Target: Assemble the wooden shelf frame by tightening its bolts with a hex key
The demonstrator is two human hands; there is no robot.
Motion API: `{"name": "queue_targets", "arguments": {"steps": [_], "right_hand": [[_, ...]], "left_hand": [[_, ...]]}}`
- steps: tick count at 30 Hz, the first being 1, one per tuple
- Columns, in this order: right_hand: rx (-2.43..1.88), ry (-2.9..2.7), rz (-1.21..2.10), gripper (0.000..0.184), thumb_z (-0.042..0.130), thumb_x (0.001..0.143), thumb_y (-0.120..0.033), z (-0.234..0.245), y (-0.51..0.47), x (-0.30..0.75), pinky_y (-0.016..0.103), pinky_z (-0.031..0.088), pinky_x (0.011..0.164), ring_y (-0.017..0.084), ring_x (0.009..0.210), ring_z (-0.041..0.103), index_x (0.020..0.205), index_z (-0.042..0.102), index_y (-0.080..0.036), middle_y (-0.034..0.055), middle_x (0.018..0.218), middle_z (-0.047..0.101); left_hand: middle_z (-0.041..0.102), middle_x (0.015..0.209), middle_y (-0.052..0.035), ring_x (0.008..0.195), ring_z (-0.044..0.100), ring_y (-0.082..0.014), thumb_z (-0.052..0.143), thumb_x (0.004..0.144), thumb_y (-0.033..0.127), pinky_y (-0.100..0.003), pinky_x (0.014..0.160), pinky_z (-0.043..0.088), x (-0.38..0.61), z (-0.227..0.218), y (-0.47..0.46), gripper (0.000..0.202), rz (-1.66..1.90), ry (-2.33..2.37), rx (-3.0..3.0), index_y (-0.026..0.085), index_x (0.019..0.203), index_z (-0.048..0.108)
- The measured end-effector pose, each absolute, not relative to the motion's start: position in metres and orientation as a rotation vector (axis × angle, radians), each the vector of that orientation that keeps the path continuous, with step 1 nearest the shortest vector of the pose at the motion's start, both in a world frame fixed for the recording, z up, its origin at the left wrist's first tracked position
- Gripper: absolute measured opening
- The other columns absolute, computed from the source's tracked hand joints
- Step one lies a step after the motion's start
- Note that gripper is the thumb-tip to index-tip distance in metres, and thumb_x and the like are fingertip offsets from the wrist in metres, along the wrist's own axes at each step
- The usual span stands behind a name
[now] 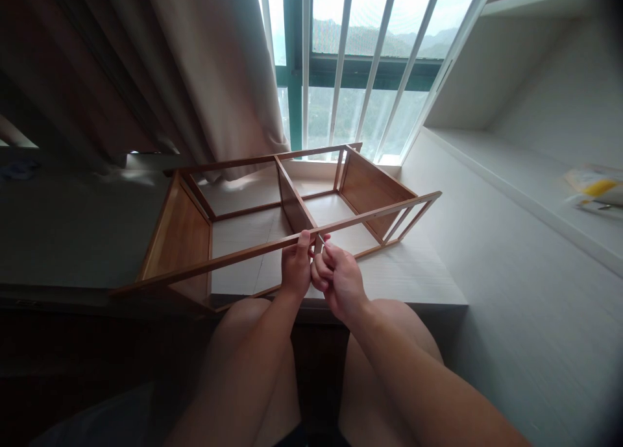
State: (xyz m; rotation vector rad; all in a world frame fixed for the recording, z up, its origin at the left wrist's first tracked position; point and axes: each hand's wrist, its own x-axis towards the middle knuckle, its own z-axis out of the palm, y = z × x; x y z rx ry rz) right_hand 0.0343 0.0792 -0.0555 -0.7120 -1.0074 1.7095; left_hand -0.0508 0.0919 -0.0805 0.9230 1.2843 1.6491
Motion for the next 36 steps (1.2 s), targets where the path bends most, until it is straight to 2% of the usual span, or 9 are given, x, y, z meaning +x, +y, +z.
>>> {"name": "queue_targets", "arguments": {"steps": [6, 13, 16, 19, 23, 29, 33, 36], "right_hand": [[-0.838, -1.199, 1.469, 0.045, 0.05, 0.086, -0.05, -0.064, 0.086, 0.04, 0.022, 0.022, 0.042, 0.005, 0.039, 0.03, 0.057, 0.04, -0.017, -0.0047, 0.043, 0.036], [-0.764, -1.222, 1.523, 0.048, 0.047, 0.088, -0.05, -0.064, 0.088, 0.043, 0.023, 0.022, 0.042, 0.005, 0.038, 0.031, 0.055, 0.033, -0.018, -0.0053, 0.042, 0.033], [-0.808, -1.271, 1.502, 0.045, 0.047, 0.088, -0.051, -0.063, 0.087, 0.045, 0.022, 0.024, 0.042, 0.005, 0.039, 0.031, 0.058, 0.037, -0.018, -0.0058, 0.043, 0.033], [-0.925, -1.406, 1.326, 0.042, 0.051, 0.086, -0.051, -0.062, 0.087, 0.051, 0.021, 0.026, 0.046, 0.005, 0.044, 0.032, 0.063, 0.044, -0.016, -0.0053, 0.048, 0.038], [-1.049, -1.577, 0.971, 0.038, 0.058, 0.083, -0.047, -0.063, 0.089, 0.063, 0.02, 0.028, 0.051, 0.005, 0.051, 0.033, 0.065, 0.046, -0.016, -0.0053, 0.052, 0.04], [-1.056, -1.695, 0.741, 0.029, 0.063, 0.08, -0.042, -0.063, 0.091, 0.073, 0.019, 0.032, 0.054, 0.005, 0.054, 0.037, 0.076, 0.049, -0.017, -0.0054, 0.058, 0.042], [-0.992, -1.711, 0.708, 0.025, 0.064, 0.08, -0.037, -0.063, 0.09, 0.077, 0.019, 0.035, 0.054, 0.006, 0.054, 0.04, 0.085, 0.048, -0.018, -0.0057, 0.06, 0.045], [-0.938, -1.73, 0.664, 0.022, 0.065, 0.08, -0.033, -0.064, 0.09, 0.08, 0.019, 0.035, 0.054, 0.006, 0.053, 0.04, 0.088, 0.049, -0.018, -0.0055, 0.061, 0.046]], "left_hand": [[0.073, 0.088, -0.0093, 0.066, 0.059, -0.0116, 0.045, 0.083, 0.06, -0.023, 0.061, 0.042, -0.051, -0.08, 0.094, 0.056, 1.685, 1.288, 0.973, 0.013, 0.092, 0.075], [0.073, 0.088, -0.0094, 0.066, 0.06, -0.0122, 0.049, 0.081, 0.059, -0.024, 0.06, 0.042, -0.052, -0.075, 0.093, 0.053, 1.685, 1.269, 0.966, 0.014, 0.089, 0.075], [0.073, 0.089, -0.0095, 0.068, 0.061, -0.0124, 0.045, 0.083, 0.059, -0.023, 0.061, 0.043, -0.053, -0.075, 0.092, 0.055, 1.671, 1.276, 1.005, 0.014, 0.091, 0.075], [0.073, 0.088, -0.0098, 0.072, 0.062, -0.0138, 0.045, 0.084, 0.058, -0.024, 0.062, 0.044, -0.053, -0.077, 0.09, 0.055, 1.667, 1.282, 1.024, 0.013, 0.09, 0.074], [0.07, 0.075, -0.007, 0.063, 0.058, -0.0117, 0.053, 0.08, 0.056, -0.023, 0.059, 0.042, -0.051, -0.081, 0.085, 0.048, 1.671, 1.335, 1.001, 0.012, 0.08, 0.072], [0.065, 0.091, -0.0029, 0.075, 0.057, -0.009, 0.064, 0.076, 0.042, -0.019, 0.066, 0.043, -0.049, -0.082, 0.071, 0.03, 1.815, 1.514, 0.913, 0.017, 0.093, 0.063], [0.057, 0.071, 0.001, 0.061, 0.048, -0.0058, 0.06, 0.079, 0.041, -0.019, 0.059, 0.04, -0.051, -0.078, 0.065, 0.025, 1.732, 1.368, 0.941, 0.016, 0.083, 0.061], [0.054, 0.064, 0.0012, 0.056, 0.046, -0.0059, 0.058, 0.08, 0.043, -0.019, 0.053, 0.037, -0.05, -0.077, 0.064, 0.029, 1.61, 1.181, 0.91, 0.015, 0.083, 0.063]]}}
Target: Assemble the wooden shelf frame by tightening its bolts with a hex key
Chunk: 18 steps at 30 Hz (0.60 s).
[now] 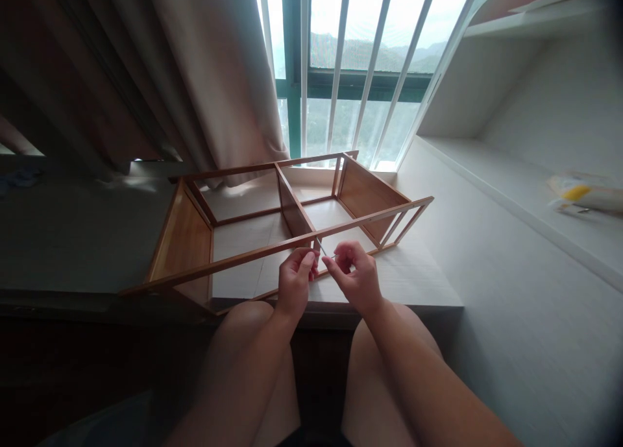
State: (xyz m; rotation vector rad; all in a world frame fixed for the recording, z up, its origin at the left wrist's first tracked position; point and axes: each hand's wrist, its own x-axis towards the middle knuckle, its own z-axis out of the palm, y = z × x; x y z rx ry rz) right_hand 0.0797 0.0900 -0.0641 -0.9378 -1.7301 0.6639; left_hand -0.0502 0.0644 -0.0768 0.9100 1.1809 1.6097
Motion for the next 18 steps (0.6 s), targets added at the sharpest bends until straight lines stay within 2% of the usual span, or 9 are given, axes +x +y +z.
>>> {"name": "queue_targets", "arguments": {"steps": [8, 18], "right_hand": [[-0.865, -1.774, 0.575, 0.021, 0.068, 0.077, -0.028, -0.0626, 0.0929, 0.0861, 0.019, 0.036, 0.051, 0.005, 0.052, 0.04, 0.088, 0.052, -0.019, -0.0052, 0.061, 0.047], [-0.875, -1.796, 0.525, 0.015, 0.065, 0.079, -0.026, -0.0624, 0.0906, 0.0868, 0.019, 0.038, 0.055, 0.005, 0.053, 0.043, 0.088, 0.056, -0.018, -0.0051, 0.06, 0.048]], "left_hand": [[0.056, 0.068, -0.0003, 0.056, 0.047, -0.0048, 0.06, 0.078, 0.041, -0.019, 0.052, 0.034, -0.0504, -0.077, 0.0644, 0.037, 1.514, 0.976, 0.779, 0.013, 0.101, 0.068], [0.057, 0.069, -0.0016, 0.058, 0.048, -0.0049, 0.061, 0.078, 0.038, -0.02, 0.054, 0.035, -0.0486, -0.0756, 0.0638, 0.038, 1.479, 0.878, 0.749, 0.011, 0.104, 0.069]]}}
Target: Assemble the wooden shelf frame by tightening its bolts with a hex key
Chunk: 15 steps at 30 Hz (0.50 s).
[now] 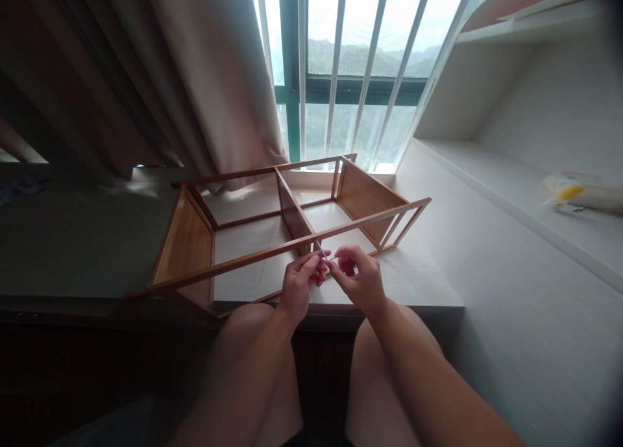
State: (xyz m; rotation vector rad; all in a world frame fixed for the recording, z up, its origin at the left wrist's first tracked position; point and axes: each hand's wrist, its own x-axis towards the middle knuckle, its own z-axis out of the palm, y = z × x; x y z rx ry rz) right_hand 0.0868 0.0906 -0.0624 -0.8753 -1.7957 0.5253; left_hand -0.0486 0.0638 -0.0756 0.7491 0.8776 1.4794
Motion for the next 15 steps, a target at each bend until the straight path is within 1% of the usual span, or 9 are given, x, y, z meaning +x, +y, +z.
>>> {"name": "queue_targets", "arguments": {"steps": [6, 11, 15], "right_hand": [[-0.909, -1.788, 0.588, 0.013, 0.064, 0.081, -0.029, -0.0627, 0.0884, 0.0856, 0.02, 0.037, 0.054, 0.005, 0.052, 0.043, 0.082, 0.058, -0.017, -0.0043, 0.058, 0.049], [-0.947, -1.754, 0.661, 0.016, 0.063, 0.082, -0.032, -0.066, 0.0876, 0.0841, 0.02, 0.036, 0.052, 0.006, 0.052, 0.044, 0.082, 0.058, -0.017, -0.0035, 0.059, 0.051], [-0.952, -1.756, 0.682, 0.017, 0.062, 0.082, -0.033, -0.0661, 0.0877, 0.0839, 0.02, 0.036, 0.052, 0.006, 0.051, 0.042, 0.081, 0.057, -0.017, -0.0039, 0.057, 0.049]], "left_hand": [[0.056, 0.068, -0.0009, 0.058, 0.047, -0.0055, 0.06, 0.08, 0.036, -0.02, 0.053, 0.035, -0.0468, -0.0772, 0.0643, 0.034, 1.469, 0.87, 0.811, 0.013, 0.103, 0.069], [0.056, 0.067, -0.0006, 0.057, 0.047, -0.0056, 0.06, 0.08, 0.035, -0.021, 0.053, 0.035, -0.0468, -0.0787, 0.0653, 0.032, 1.475, 0.869, 0.825, 0.014, 0.101, 0.07], [0.056, 0.067, -0.0007, 0.057, 0.047, -0.0054, 0.06, 0.08, 0.035, -0.021, 0.053, 0.035, -0.0465, -0.0792, 0.0656, 0.031, 1.468, 0.874, 0.816, 0.014, 0.101, 0.07]]}}
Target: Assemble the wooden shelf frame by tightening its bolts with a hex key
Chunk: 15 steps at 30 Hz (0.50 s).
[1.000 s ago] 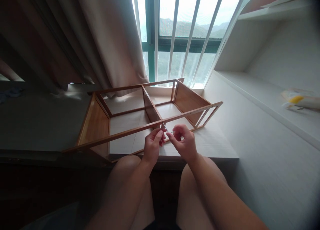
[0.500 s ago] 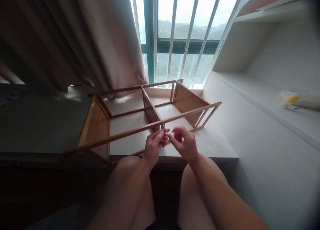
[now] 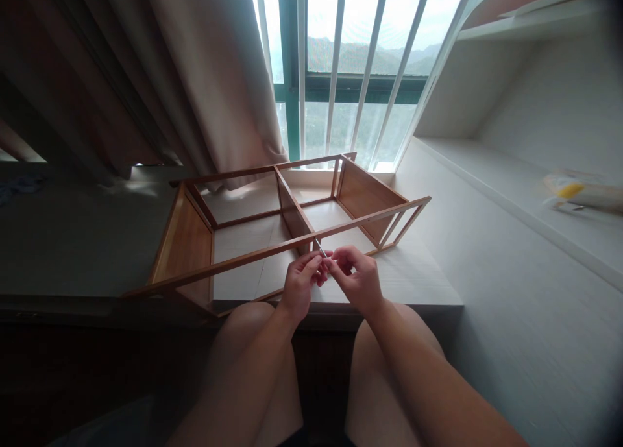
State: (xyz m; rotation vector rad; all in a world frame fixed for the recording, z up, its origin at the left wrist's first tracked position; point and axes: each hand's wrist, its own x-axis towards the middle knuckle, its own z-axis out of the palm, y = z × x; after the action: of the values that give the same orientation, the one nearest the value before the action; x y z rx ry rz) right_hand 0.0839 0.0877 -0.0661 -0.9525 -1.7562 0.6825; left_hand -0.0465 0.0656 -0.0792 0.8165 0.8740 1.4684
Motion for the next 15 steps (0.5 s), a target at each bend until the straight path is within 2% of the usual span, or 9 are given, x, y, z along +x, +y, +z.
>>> {"name": "queue_targets", "arguments": {"steps": [8, 11, 15], "right_hand": [[-0.955, -1.78, 0.701, 0.016, 0.061, 0.083, -0.033, -0.0626, 0.0867, 0.0826, 0.02, 0.036, 0.053, 0.006, 0.051, 0.041, 0.087, 0.057, -0.018, -0.0053, 0.056, 0.047], [-0.933, -1.804, 0.742, 0.015, 0.058, 0.085, -0.032, -0.0628, 0.0855, 0.0814, 0.02, 0.038, 0.054, 0.006, 0.051, 0.045, 0.088, 0.059, -0.018, -0.004, 0.058, 0.052], [-0.862, -1.798, 0.841, 0.013, 0.054, 0.088, -0.03, -0.0631, 0.0836, 0.0798, 0.02, 0.044, 0.057, 0.008, 0.056, 0.054, 0.091, 0.058, -0.018, -0.0011, 0.065, 0.062]], "left_hand": [[0.058, 0.07, -0.0005, 0.056, 0.048, -0.0048, 0.061, 0.079, 0.034, -0.02, 0.052, 0.034, -0.0468, -0.0775, 0.0643, 0.032, 1.475, 0.806, 0.737, 0.014, 0.104, 0.067], [0.06, 0.075, -0.0008, 0.056, 0.05, -0.0041, 0.061, 0.08, 0.034, -0.019, 0.053, 0.035, -0.0491, -0.0762, 0.0634, 0.034, 1.459, 0.737, 0.661, 0.015, 0.107, 0.066], [0.058, 0.072, 0.001, 0.054, 0.048, -0.0032, 0.06, 0.08, 0.037, -0.019, 0.053, 0.036, -0.0502, -0.0757, 0.0681, 0.039, 1.379, 0.631, 0.584, 0.017, 0.114, 0.062]]}}
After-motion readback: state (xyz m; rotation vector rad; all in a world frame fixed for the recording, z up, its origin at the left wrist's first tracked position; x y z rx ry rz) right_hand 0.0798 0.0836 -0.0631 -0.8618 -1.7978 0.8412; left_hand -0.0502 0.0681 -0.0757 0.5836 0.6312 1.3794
